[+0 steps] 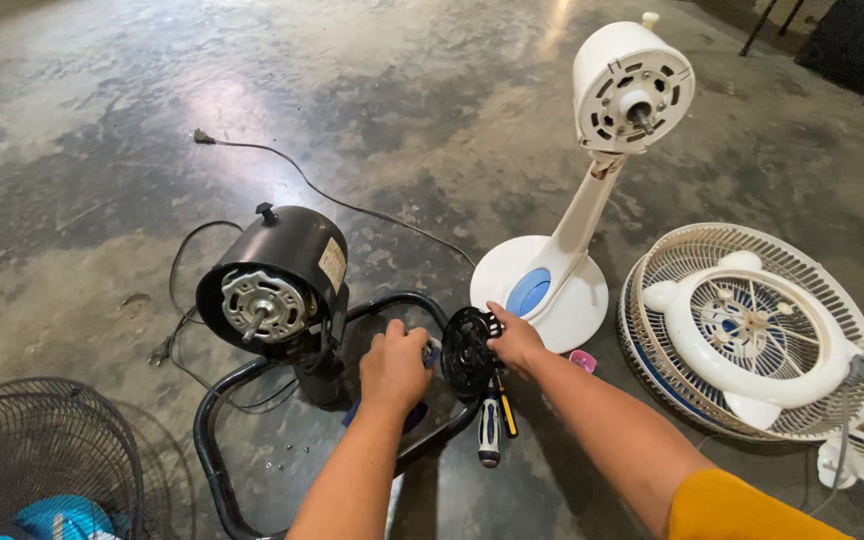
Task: The person wipes several disassembled electric fan components with a cloth, including a black plastic rear cover, a metal mounting bracket, and blue fan blades. The person handles each part individually, turning them over to clean multiple surfaces, then places them back on the floor.
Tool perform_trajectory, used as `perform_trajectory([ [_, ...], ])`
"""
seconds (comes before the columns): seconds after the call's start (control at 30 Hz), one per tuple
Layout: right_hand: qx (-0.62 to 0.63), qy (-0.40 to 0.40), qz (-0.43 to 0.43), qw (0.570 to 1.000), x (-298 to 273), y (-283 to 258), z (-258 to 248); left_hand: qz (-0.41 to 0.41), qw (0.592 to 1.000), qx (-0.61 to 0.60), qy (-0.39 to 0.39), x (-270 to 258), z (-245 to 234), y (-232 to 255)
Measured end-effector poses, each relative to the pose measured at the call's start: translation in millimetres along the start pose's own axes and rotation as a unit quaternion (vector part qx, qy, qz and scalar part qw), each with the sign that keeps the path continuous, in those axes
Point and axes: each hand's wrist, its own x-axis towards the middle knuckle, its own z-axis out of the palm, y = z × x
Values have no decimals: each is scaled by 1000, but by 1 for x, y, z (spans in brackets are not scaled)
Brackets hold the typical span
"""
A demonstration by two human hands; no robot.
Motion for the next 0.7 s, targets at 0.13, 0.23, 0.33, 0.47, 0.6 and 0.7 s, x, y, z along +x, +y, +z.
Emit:
perform_trajectory([
  [0.13,-9,11,103,995,6,5,2,0,1000,-18,-9,1,2,0],
  [0.23,-39,-25,127,991,24,26,7,1,1000,-21,-13,2,6,3],
  [0.33,38,-41,91,994,47,51,17,4,1000,-14,-7,4,11,6],
  [0.47,126,-89,108,982,66,71,20,8,999,-30,25,7,18,10],
  [0.6,88,-81,72,990,62,61,14,-7,996,-70,57,9,27,13],
  [0.7,-17,-18,63,998,46,37,5,-18,994,-81,69,10,32,17],
])
